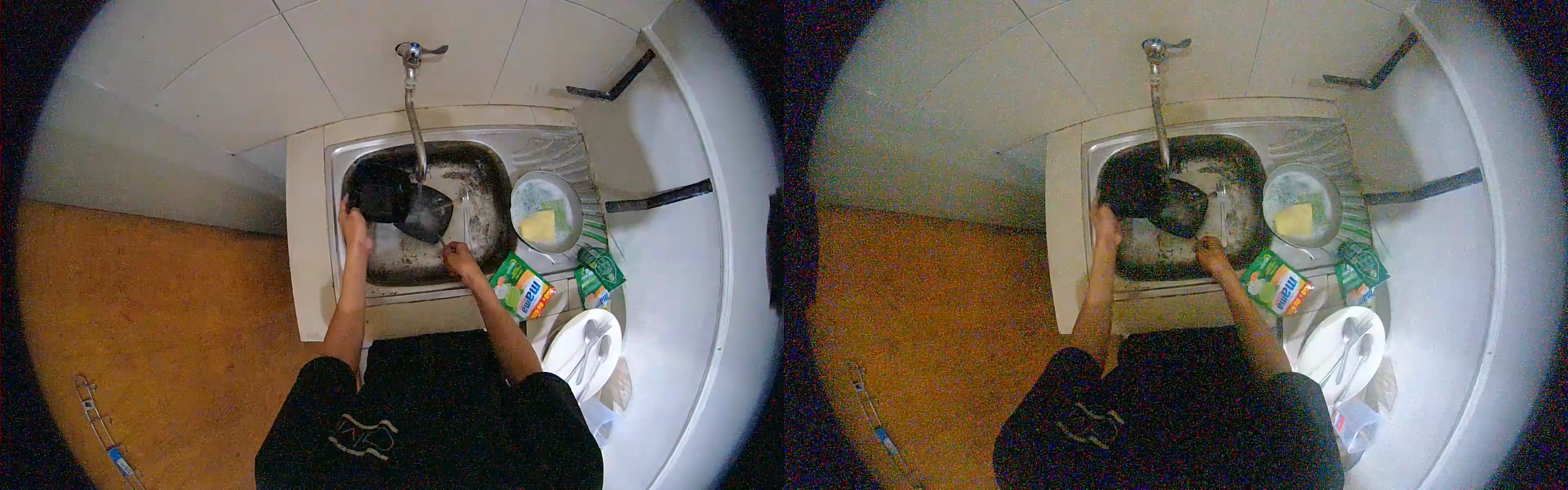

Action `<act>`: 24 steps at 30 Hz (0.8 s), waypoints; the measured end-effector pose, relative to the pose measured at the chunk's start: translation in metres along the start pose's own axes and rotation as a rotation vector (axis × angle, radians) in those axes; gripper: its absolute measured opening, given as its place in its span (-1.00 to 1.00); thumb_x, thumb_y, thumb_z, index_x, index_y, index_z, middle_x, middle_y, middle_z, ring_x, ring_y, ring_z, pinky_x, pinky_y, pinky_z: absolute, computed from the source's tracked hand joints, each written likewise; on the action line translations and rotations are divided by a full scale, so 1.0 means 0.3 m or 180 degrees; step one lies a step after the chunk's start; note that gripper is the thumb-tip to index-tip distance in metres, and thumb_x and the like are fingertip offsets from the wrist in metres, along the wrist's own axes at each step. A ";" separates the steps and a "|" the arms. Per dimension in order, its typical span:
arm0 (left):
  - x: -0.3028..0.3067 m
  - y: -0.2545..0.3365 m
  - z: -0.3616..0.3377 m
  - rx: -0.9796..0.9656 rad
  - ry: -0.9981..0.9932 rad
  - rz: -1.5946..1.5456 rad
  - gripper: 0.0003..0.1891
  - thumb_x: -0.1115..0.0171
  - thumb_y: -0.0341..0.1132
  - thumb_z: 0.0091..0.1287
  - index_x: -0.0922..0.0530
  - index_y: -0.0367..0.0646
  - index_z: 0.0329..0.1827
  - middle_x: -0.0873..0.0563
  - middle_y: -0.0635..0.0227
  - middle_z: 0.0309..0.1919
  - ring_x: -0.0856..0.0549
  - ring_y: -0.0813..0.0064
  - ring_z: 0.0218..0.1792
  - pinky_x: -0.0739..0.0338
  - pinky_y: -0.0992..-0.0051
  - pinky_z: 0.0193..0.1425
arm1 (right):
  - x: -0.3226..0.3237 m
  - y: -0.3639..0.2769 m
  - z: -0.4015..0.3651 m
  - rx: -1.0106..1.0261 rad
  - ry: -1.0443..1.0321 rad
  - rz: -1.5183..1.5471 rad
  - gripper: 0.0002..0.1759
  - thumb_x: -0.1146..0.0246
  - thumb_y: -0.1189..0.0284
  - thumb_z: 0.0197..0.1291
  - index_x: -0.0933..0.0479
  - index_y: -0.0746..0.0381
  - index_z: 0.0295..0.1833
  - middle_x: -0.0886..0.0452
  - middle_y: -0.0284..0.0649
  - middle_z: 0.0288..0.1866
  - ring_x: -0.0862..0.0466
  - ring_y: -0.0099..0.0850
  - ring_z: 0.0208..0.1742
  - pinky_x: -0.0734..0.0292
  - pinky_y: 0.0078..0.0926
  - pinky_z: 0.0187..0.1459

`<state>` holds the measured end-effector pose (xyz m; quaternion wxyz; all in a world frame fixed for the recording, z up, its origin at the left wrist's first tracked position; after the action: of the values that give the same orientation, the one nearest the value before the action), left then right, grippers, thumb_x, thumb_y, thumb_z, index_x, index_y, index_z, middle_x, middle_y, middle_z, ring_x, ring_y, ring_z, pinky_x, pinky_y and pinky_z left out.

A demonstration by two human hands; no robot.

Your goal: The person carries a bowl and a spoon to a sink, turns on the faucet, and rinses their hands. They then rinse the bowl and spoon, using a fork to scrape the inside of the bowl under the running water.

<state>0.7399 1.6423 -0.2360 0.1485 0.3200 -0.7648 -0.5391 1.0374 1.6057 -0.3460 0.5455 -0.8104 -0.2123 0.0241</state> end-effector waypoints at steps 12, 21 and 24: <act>-0.166 -0.132 -0.136 0.0171 -0.0510 0.0361 -0.64 0.07 -0.42 0.24 -0.34 -0.11 0.13 -0.54 0.23 -0.28 -0.54 0.49 -0.53 -0.45 0.51 -0.65 | 0.065 -0.210 -0.059 0.0011 0.0054 -0.1441 -0.80 -0.06 0.43 0.01 -0.49 0.34 -0.33 -0.56 -0.08 -0.47 -0.58 -0.29 -0.45 -0.47 -0.39 -0.39; -0.214 0.051 -0.188 -0.1981 -0.0176 0.2616 -0.75 -0.10 -0.33 0.20 -0.52 -0.20 -0.08 -0.59 0.16 -0.28 -0.63 0.35 -0.37 -0.51 0.44 -0.39 | 0.185 -0.340 -0.096 0.0411 0.0639 -0.1874 -0.75 -0.13 0.33 0.04 -0.51 0.32 -0.31 -0.56 0.02 -0.42 -0.60 -0.17 -0.33 -0.47 -0.33 -0.27; -0.228 0.186 -0.272 -0.2264 0.0349 0.3185 -0.78 -0.14 -0.37 0.16 -0.55 -0.23 -0.16 -0.61 0.13 -0.34 -0.63 0.29 -0.38 -0.50 0.51 -0.36 | 0.238 -0.503 -0.092 0.0980 0.1222 -0.1848 -0.80 -0.12 0.39 0.07 -0.49 0.32 -0.31 -0.56 -0.04 -0.47 -0.59 -0.25 -0.40 -0.47 -0.37 -0.34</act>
<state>0.8196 1.6393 -0.1460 0.5202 -0.1195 -0.5869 -0.6088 1.0618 1.6554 -0.1861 0.6748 -0.6149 -0.3209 -0.2521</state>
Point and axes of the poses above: each hand's wrist, its own z-axis towards the middle knuckle, its own x-axis out of the back of the hand, y = z × x, the point moved 10 cm from there along z, towards the middle knuckle
